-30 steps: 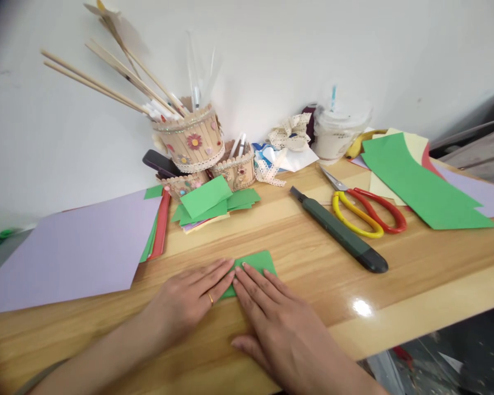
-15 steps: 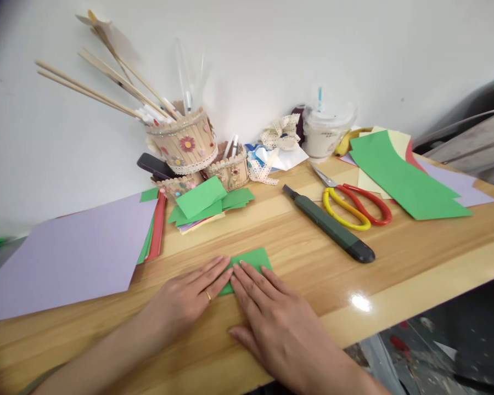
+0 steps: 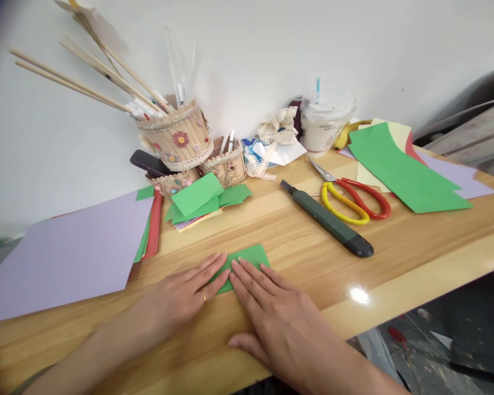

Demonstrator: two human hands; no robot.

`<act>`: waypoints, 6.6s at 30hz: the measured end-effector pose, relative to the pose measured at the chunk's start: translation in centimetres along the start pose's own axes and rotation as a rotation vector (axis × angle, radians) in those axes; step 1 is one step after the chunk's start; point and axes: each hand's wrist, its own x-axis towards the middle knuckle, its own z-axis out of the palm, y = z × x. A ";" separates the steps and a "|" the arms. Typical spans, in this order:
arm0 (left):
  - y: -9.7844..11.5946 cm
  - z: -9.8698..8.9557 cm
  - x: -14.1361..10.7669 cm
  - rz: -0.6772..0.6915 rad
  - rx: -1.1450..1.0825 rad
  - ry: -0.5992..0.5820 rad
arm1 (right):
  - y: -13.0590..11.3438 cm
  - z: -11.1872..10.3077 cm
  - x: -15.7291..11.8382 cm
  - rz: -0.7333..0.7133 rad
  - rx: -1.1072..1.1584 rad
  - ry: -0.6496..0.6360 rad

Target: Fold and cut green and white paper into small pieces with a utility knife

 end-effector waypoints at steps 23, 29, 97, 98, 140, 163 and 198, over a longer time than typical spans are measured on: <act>-1.3 -1.4 -0.6 0.039 -0.127 -0.061 | 6.6 -1.2 2.2 0.000 -0.098 -0.084; -1.6 -0.6 -0.8 0.002 -0.148 -0.081 | 4.5 -1.3 2.6 -0.109 -0.082 -0.066; -4.4 -0.1 0.2 -0.207 -0.540 -0.121 | -0.3 -3.8 -4.5 0.053 -0.088 -0.092; -4.4 -0.1 0.2 -0.213 -0.532 -0.125 | -0.3 -3.9 -4.4 0.050 -0.084 -0.100; -4.3 -0.5 -0.1 -0.280 -0.493 -0.165 | -2.0 -2.5 -2.4 0.130 -0.225 -0.097; -4.4 1.1 -0.1 -0.310 -0.473 -0.163 | 0.3 -1.2 1.5 0.206 -0.385 -0.187; -7.7 -2.3 1.5 -0.753 -0.731 0.642 | 9.0 -1.3 5.0 0.062 -0.458 0.229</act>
